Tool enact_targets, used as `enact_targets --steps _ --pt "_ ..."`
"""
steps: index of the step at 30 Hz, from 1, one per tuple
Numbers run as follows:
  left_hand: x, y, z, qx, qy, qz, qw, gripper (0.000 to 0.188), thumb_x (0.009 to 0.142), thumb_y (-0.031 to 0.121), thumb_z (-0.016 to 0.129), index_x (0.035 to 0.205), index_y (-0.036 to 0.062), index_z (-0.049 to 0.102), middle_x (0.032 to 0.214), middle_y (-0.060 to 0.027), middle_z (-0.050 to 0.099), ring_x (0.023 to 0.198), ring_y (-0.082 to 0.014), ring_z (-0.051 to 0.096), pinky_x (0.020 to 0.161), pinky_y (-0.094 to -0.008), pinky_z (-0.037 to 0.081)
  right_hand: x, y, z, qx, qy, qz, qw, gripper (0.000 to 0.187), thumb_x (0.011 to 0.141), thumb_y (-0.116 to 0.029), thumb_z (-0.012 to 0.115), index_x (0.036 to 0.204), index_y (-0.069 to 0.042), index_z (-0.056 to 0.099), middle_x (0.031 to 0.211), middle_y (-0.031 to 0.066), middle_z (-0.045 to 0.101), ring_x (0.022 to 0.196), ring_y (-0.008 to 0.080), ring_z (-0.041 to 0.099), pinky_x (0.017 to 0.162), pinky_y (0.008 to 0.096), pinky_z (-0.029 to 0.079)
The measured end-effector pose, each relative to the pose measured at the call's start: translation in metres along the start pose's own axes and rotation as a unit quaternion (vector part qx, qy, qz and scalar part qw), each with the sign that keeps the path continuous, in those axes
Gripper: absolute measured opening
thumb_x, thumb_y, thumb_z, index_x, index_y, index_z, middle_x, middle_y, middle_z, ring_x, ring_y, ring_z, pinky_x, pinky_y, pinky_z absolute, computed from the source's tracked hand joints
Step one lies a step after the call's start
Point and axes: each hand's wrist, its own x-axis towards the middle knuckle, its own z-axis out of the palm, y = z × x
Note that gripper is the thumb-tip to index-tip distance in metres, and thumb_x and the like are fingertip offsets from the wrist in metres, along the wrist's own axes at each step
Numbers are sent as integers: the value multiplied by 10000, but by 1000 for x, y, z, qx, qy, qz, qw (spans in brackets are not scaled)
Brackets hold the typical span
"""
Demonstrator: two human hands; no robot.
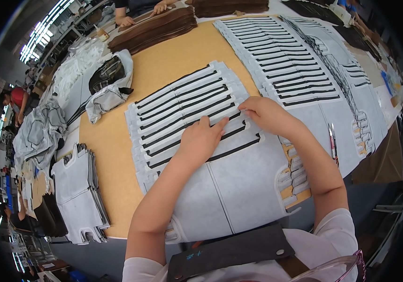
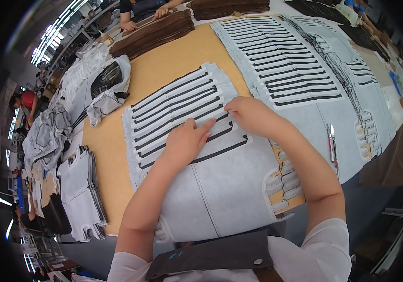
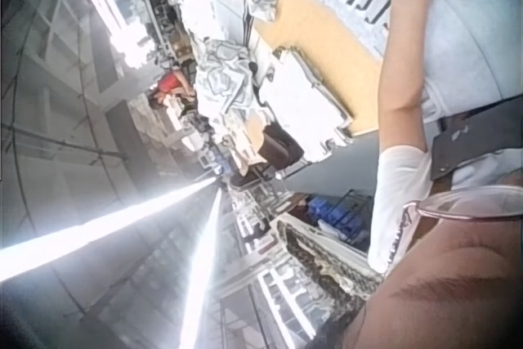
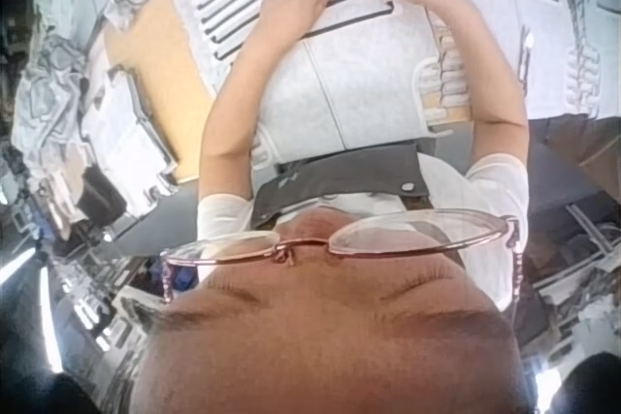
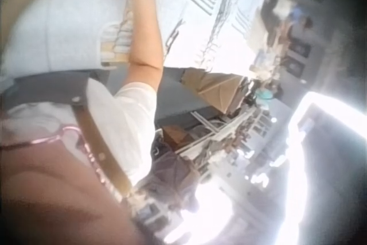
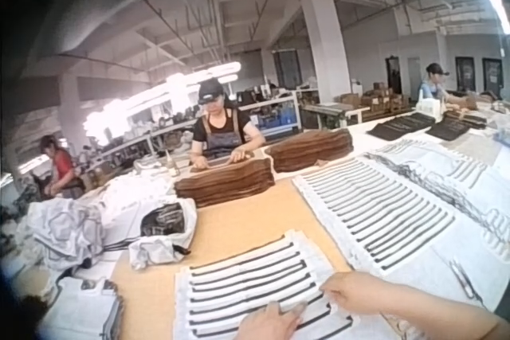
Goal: Inserting black leather strips into pre-cut parallel slots on larger leather-like panels.
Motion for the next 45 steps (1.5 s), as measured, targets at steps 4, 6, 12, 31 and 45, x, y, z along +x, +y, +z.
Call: enact_targets --steps 4,6,12,31,45 --pt "-3 -2 2 -25 29 16 999 314 924 213 633 1235 202 675 843 -91 559 675 -261 604 618 -384 526 -3 0 6 -133 -15 -139 981 249 857 -6 584 1073 -10 708 1021 146 692 1012 324 630 878 389 506" --pt "-7 -7 0 -31 28 12 999 289 915 197 641 1198 161 688 846 -89 563 701 -267 607 638 -389 526 -3 -19 -4 -176 -90 -69 978 279 850 10 578 1103 -16 694 1092 146 678 1051 320 623 912 386 499" --pt "-19 -4 -14 -13 11 12 1000 264 872 166 681 1110 54 701 898 -80 579 893 -267 605 768 -392 512 -17 -12 32 -173 24 -170 970 380 840 28 553 1211 -14 626 1206 166 644 1172 329 587 1027 404 453" --pt "-145 -94 -67 -44 55 -111 991 271 906 216 657 1121 58 703 1151 -106 701 1082 -293 643 1015 -466 456 40 -73 51 -68 -34 -141 987 335 885 -262 686 1106 -11 657 1101 147 656 1055 320 601 971 427 442" --pt "-161 -89 -63 -56 16 -156 986 470 889 285 672 1265 7 615 1296 -175 611 1130 -341 608 970 -416 484 84 -101 81 -135 -155 -93 974 422 821 -426 728 886 -11 692 921 164 674 915 336 637 834 439 475"
